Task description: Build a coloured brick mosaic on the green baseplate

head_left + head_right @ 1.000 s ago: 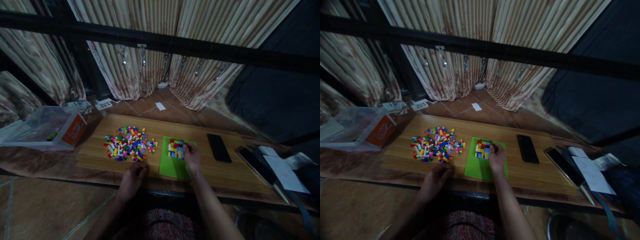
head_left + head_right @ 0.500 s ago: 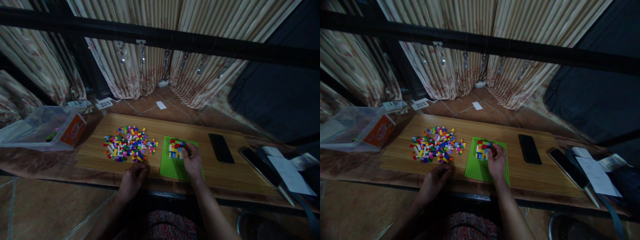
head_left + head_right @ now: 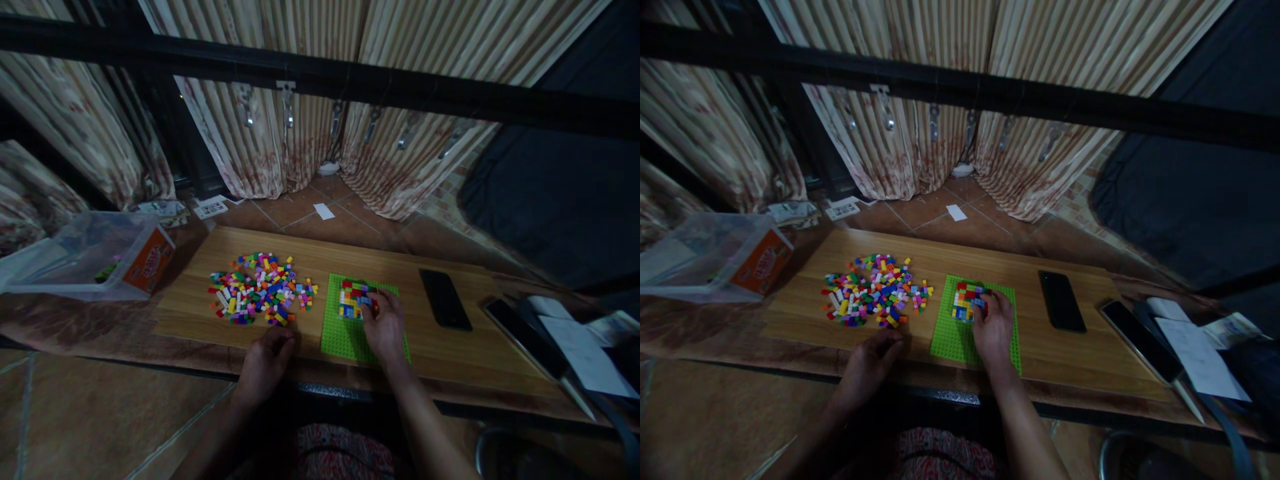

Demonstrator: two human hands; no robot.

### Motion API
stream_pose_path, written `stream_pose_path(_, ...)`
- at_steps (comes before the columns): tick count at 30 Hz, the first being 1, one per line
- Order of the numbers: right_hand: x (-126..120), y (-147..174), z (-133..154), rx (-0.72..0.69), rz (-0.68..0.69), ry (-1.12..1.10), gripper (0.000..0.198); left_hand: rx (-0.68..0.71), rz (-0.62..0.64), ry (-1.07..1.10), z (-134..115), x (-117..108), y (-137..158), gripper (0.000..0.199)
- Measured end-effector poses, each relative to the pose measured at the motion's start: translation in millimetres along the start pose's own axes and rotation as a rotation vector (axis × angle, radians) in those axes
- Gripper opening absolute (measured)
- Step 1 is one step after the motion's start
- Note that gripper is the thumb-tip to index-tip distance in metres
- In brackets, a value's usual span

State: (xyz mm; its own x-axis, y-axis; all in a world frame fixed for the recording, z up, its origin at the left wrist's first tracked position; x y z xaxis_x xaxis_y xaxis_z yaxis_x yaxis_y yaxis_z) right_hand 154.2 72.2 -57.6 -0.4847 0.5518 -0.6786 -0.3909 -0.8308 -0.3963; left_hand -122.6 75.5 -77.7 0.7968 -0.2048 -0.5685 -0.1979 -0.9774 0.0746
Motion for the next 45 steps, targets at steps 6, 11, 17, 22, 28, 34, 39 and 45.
stream_pose_path(6,-1.2,0.8,2.2,-0.003,-0.016,0.027,0.026,-0.004,0.020,0.019,1.8,2.1,-0.7,0.021)
stream_pose_path(11,-1.9,0.5,4.3,-0.001,-0.018,0.024,0.028,0.006,0.005,0.037,1.5,1.5,-0.1,0.021)
stream_pose_path(17,-1.9,2.8,-2.5,0.034,-0.023,-0.038,0.033,-0.003,0.018,0.021,0.1,1.6,0.4,0.022)
stream_pose_path(22,3.3,-1.9,-25.7,0.179,-0.060,-0.175,0.044,-0.015,0.026,0.008,-0.6,1.4,1.0,0.022)
stream_pose_path(28,13.2,-7.0,-40.8,0.340,-0.074,-0.251,0.044,-0.024,0.016,0.026,4.3,2.5,-0.3,0.021)
stream_pose_path(34,12.8,-6.7,-41.4,0.401,-0.125,-0.323,0.039,-0.020,0.020,0.036,2.9,3.0,0.2,0.020)
stream_pose_path(39,16.5,-5.8,-46.3,0.392,-0.149,-0.380,0.037,-0.032,0.035,0.034,4.1,4.2,0.1,0.020)
stream_pose_path(45,22.1,-6.2,-45.3,0.357,-0.149,-0.367,0.039,-0.019,0.038,-0.027,2.1,3.4,-1.9,0.019)
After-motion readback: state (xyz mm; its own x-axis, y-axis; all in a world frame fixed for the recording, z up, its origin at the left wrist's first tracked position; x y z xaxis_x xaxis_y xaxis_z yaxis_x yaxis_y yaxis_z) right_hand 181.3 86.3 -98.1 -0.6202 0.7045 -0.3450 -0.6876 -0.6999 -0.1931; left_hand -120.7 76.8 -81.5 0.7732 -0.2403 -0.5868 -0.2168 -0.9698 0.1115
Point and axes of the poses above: each hand's wrist, its own y-axis away from the middle knuckle, its own x-axis out of the palm, z = x × y, the point moved 8 cm from there along -y, towards the middle knuckle, and after that the axes turned 4 degrees about -y, right-handed, at the moved point
